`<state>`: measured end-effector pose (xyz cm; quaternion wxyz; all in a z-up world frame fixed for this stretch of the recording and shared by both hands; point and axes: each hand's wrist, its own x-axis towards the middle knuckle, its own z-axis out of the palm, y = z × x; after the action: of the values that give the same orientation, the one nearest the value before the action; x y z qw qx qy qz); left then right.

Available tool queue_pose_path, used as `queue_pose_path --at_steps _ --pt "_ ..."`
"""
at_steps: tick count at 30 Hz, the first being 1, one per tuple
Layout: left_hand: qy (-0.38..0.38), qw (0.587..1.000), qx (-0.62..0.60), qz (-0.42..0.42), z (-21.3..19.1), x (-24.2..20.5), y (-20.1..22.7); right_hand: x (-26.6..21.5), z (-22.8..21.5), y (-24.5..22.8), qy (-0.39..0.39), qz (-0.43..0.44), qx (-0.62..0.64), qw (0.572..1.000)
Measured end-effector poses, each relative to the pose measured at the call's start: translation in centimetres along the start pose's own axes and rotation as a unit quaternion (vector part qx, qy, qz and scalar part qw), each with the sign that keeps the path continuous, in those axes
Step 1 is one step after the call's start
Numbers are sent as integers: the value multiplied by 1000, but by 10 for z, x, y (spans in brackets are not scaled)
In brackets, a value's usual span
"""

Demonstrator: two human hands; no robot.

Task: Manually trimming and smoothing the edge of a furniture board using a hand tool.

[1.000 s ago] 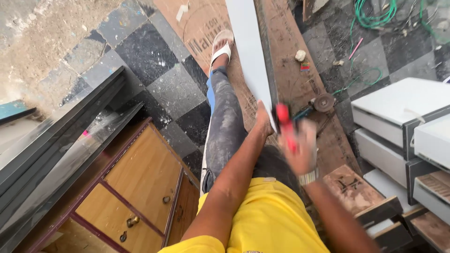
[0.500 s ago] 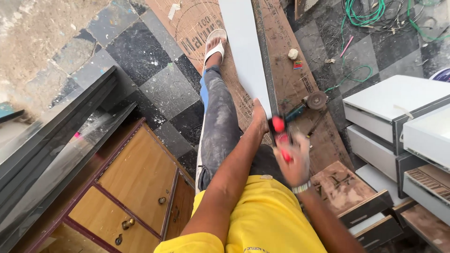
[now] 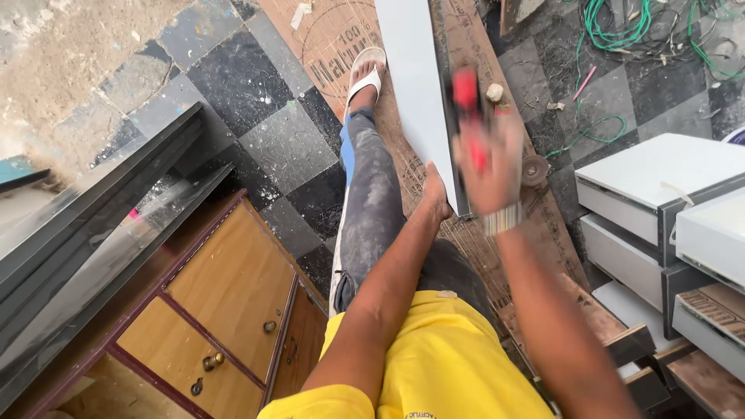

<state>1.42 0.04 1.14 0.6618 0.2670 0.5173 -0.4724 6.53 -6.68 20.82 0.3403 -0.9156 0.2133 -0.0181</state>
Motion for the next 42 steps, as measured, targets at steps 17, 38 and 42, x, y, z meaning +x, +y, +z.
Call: queue_pose_path --at_steps 17,38,42 --pt "3 999 27 19 -11 32 3 176 10 -56 99 -178 80 976" --pt "-139 814 370 426 -18 -106 12 -399 -124 163 142 385 528 744" --pt "-145 839 375 367 -25 -113 3 -379 -118 143 98 324 566 751"
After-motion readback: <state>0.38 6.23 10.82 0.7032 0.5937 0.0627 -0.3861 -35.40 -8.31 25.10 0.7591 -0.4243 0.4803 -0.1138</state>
